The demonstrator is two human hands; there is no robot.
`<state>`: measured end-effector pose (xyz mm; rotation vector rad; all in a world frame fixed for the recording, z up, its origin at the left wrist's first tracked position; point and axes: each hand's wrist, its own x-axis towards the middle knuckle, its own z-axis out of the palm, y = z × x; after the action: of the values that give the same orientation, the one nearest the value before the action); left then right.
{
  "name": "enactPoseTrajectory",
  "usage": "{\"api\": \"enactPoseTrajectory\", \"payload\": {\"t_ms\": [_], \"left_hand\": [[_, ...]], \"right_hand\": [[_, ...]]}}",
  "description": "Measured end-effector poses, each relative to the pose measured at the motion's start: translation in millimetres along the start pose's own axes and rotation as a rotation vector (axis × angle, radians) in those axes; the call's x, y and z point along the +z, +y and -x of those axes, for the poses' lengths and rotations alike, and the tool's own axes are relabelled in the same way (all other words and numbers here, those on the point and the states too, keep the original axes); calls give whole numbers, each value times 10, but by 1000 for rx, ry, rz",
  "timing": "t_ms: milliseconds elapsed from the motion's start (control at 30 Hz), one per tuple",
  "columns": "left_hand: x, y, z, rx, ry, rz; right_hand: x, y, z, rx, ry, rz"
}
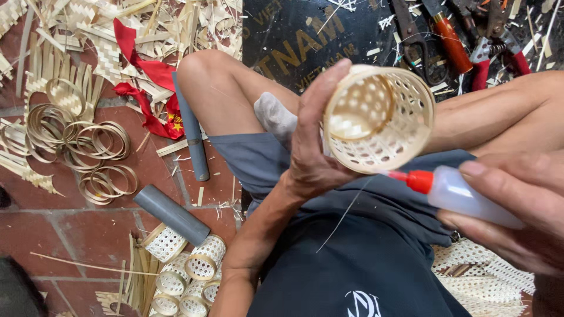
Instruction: The person sits on the floor weaving and finishing small perforated bamboo baskets. They tuck and press bamboo strips along the basket rim, weave a thin strip around the edge, apply glue from a squeeze bottle to the rim, and handle a woven bamboo panel and finished basket lids.
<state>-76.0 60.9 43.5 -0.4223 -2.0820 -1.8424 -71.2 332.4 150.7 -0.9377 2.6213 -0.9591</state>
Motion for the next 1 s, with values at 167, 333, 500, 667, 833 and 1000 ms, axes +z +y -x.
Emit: {"api": "enactPoseTrajectory", "payload": {"t_ms": [167, 333, 500, 667, 833, 1000], "left_hand": [[-138, 1, -54, 42, 18, -143], [-124, 60, -46, 18, 10, -166], [-140, 67, -26, 7, -38, -179], [-130, 83, -22, -11, -47, -168], [-118, 86, -56, 63, -27, -169], [-138, 102, -76, 90, -16, -188]], "right_hand": [[15, 6, 116, -19, 25, 56], [4, 30, 21, -83, 27, 79], [13, 9, -54, -109, 46, 59], [-18, -6, -92, -161, 14, 51], [-5, -27, -68, -125, 19, 4], [-9, -47, -33, -126, 6, -7]]}}
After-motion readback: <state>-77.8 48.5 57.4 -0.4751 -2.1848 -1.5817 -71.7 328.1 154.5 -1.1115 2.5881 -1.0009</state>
